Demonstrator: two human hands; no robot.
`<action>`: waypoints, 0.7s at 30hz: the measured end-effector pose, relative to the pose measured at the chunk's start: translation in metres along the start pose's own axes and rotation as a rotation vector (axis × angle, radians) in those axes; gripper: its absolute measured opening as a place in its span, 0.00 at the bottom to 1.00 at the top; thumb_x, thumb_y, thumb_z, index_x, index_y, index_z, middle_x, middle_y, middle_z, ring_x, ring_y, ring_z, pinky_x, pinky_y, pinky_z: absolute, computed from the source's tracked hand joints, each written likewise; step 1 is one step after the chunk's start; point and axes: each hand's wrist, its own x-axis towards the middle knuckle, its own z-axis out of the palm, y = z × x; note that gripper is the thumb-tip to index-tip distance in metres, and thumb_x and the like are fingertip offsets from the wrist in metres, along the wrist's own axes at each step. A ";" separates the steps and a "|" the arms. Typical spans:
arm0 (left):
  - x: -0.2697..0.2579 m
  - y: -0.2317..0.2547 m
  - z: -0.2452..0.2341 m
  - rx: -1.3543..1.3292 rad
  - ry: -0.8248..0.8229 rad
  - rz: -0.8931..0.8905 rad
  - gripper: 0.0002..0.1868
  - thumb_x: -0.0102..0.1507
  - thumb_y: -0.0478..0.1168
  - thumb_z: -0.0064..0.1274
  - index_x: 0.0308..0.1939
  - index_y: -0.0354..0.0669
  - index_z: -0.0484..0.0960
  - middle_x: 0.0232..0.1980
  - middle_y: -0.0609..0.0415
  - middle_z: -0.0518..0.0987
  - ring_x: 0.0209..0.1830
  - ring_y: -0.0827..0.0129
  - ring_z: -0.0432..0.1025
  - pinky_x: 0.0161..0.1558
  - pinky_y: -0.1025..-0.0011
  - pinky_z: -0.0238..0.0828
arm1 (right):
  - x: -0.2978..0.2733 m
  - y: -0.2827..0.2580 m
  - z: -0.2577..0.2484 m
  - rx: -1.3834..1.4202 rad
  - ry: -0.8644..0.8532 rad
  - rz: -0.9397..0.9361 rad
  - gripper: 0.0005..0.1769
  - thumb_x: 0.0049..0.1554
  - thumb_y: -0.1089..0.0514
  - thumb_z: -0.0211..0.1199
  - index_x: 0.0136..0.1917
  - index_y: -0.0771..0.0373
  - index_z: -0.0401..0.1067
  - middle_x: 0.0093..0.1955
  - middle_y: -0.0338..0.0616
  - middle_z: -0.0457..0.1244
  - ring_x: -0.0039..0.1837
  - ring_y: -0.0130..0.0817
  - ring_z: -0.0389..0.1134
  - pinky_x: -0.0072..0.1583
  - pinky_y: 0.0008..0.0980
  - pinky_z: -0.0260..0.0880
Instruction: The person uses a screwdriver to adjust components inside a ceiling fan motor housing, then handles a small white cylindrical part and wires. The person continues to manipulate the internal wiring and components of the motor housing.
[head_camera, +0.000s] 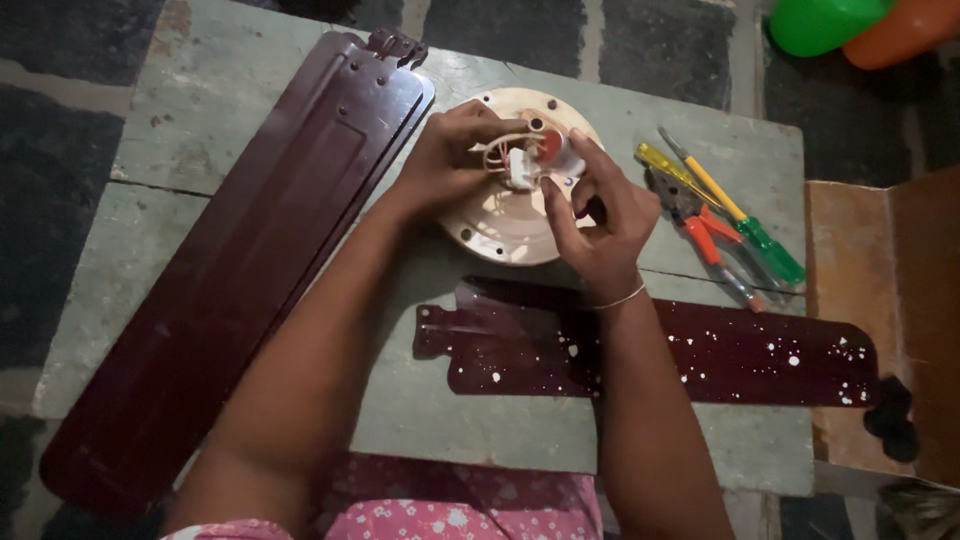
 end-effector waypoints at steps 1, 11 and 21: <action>-0.001 0.001 -0.003 -0.024 -0.009 0.024 0.32 0.55 0.29 0.72 0.63 0.45 0.82 0.52 0.50 0.83 0.50 0.69 0.80 0.53 0.74 0.83 | 0.000 0.000 0.000 -0.004 -0.002 0.021 0.28 0.58 0.69 0.73 0.71 0.68 0.70 0.32 0.39 0.58 0.33 0.22 0.59 0.38 0.22 0.56; 0.000 0.005 -0.012 -0.198 -0.026 0.060 0.39 0.53 0.25 0.67 0.68 0.51 0.80 0.61 0.52 0.79 0.63 0.66 0.78 0.69 0.67 0.75 | -0.008 0.014 0.004 0.199 0.038 0.179 0.21 0.63 0.57 0.66 0.66 0.69 0.76 0.38 0.42 0.65 0.39 0.24 0.62 0.44 0.24 0.60; -0.005 0.002 -0.018 -0.520 -0.065 -0.042 0.53 0.52 0.36 0.78 0.78 0.45 0.65 0.71 0.48 0.74 0.69 0.60 0.72 0.76 0.60 0.73 | 0.002 -0.005 0.008 0.302 -0.003 0.271 0.12 0.67 0.65 0.63 0.64 0.67 0.76 0.58 0.50 0.71 0.41 0.23 0.65 0.42 0.23 0.64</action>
